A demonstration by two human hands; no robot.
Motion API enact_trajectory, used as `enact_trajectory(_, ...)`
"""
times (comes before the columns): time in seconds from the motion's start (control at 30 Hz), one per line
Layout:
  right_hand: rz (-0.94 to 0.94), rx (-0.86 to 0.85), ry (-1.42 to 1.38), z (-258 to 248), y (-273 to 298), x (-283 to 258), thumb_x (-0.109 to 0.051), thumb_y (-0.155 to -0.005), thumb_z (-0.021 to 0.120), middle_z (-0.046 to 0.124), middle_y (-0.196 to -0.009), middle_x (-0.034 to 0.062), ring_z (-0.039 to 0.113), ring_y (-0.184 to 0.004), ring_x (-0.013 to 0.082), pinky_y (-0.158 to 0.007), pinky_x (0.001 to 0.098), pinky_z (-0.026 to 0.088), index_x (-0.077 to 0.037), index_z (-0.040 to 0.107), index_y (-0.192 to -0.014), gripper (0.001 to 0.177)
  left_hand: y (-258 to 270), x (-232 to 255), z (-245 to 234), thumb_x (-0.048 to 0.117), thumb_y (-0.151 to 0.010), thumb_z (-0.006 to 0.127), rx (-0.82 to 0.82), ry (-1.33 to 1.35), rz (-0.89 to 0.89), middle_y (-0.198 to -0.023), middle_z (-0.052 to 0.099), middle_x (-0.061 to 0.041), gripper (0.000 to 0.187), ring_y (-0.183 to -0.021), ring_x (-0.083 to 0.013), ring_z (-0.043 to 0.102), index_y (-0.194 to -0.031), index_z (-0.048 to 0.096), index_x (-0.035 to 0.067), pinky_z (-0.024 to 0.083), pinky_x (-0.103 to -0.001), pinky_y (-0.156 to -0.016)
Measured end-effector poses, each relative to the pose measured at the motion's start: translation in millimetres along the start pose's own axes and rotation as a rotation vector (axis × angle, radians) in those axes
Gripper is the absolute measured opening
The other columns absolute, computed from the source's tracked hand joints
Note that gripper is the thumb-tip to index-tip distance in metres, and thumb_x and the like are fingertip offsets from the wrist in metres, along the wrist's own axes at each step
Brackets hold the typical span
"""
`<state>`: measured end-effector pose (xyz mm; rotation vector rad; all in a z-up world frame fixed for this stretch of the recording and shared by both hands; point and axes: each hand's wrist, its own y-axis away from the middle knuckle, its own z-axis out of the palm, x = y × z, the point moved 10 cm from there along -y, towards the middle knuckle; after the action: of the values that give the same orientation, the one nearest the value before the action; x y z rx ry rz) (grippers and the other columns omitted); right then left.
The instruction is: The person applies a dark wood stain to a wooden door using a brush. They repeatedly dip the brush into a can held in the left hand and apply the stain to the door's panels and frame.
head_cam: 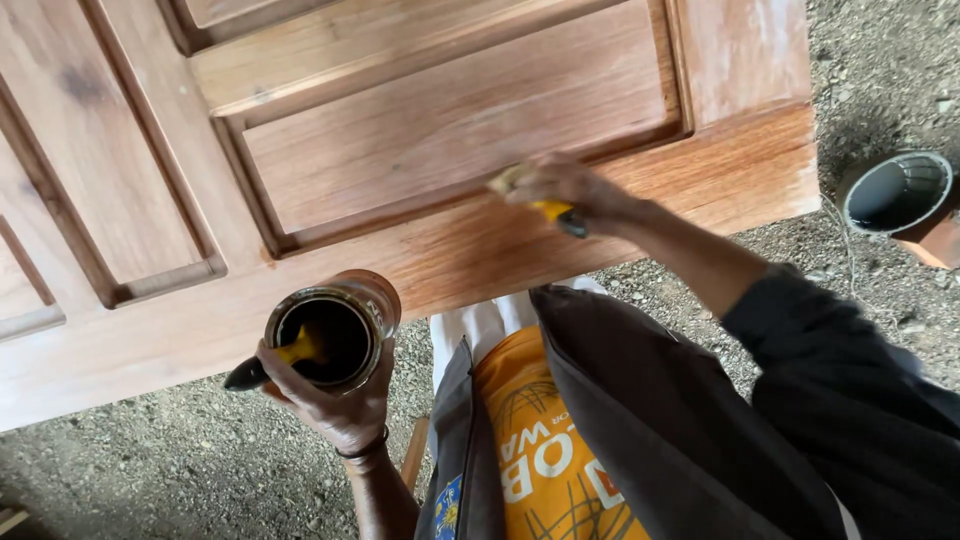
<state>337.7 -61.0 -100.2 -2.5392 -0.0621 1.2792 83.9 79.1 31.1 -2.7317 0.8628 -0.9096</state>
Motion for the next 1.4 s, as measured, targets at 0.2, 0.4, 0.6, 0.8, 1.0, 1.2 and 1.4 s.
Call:
enact_trajectory(0.2,0.478,-0.086,0.179,-73.4,103.6,69.5,-0.002,-0.079,0.054,0.052,-0.110,0.0075,0.042,-0.096,0.0244,-0.090,0.0334,0.030,-0.015,0.054,-0.111,0.035,-6.5,-1.3,5.9,0.039,-0.056,0.076,-0.035,0.001,0.017,-0.114,0.033,-0.028,0.101,-0.107,-0.0445,0.038,-0.132,0.020,0.005,0.037,-0.052,-0.086)
enact_trajectory(0.4,0.691,-0.609,0.807,-92.9,99.4,82.5,-0.016,-0.079,0.054,0.054,-0.096,-0.0012,0.042,-0.088,0.0171,-0.075,0.0295,0.044,-0.018,0.051,-0.113,0.035,-11.0,6.0,6.3,0.038,-0.055,0.079,-0.029,0.011,0.041,-0.100,0.036,-0.021,0.101,-0.088,-0.0348,0.041,-0.132,0.021,0.004,0.039,-0.044,-0.075)
enact_trajectory(0.6,0.683,-0.393,0.368,-84.5,76.2,86.4,-0.006,-0.088,0.043,0.058,-0.082,0.0102,0.049,-0.081,0.0238,-0.075,0.0360,0.042,-0.006,0.059,-0.095,0.018,-8.6,-1.1,-0.1,0.042,-0.056,0.076,-0.030,-0.030,0.018,-0.102,0.037,-0.022,0.099,-0.091,-0.0376,0.041,-0.131,0.023,0.004,0.034,-0.046,-0.081)
enact_trajectory(0.8,0.507,-0.363,0.546,-58.3,69.1,77.8,0.005,-0.079,0.051,0.061,-0.090,0.0033,0.052,-0.079,0.0181,-0.083,0.0361,0.040,-0.005,0.060,-0.080,0.014,-2.6,-13.3,-10.2,0.042,-0.057,0.076,0.007,-0.032,0.016,-0.111,0.035,-0.025,0.099,-0.104,-0.0437,0.040,-0.132,0.021,0.006,0.035,-0.052,-0.086)
enact_trajectory(1.0,0.213,-0.031,0.153,-54.5,45.8,32.6,0.011,-0.074,0.059,0.060,-0.103,0.0040,0.057,-0.078,0.0140,-0.072,0.0294,0.035,-0.007,0.056,-0.104,0.035,-2.4,0.4,-15.8,0.036,-0.060,0.076,0.033,-0.038,0.138,-0.116,0.036,-0.029,0.097,-0.103,-0.0436,0.038,-0.128,0.021,-0.005,0.034,-0.050,-0.091)
enact_trajectory(1.2,0.921,-0.394,0.467,-104.8,114.0,93.4,0.000,-0.080,0.050,0.057,-0.101,0.0171,0.047,-0.087,0.0265,-0.073,0.0346,0.041,-0.009,0.057,-0.108,0.030,-2.0,7.9,-15.8,0.039,-0.064,0.076,0.029,-0.127,0.190,-0.123,0.035,-0.028,0.096,-0.104,-0.0460,0.040,-0.127,0.021,-0.009,0.034,-0.053,-0.090)
enact_trajectory(1.4,0.939,-0.228,0.344,-114.3,92.4,76.2,-0.008,-0.086,0.046,0.048,-0.102,0.0267,0.046,-0.079,0.0290,-0.064,0.0384,0.042,-0.009,0.055,-0.112,0.028,-2.3,-2.3,-13.6,0.042,-0.059,0.075,0.049,-0.043,0.072,-0.109,0.036,-0.025,0.098,-0.100,-0.0418,0.040,-0.132,0.020,0.008,0.036,-0.050,-0.084)
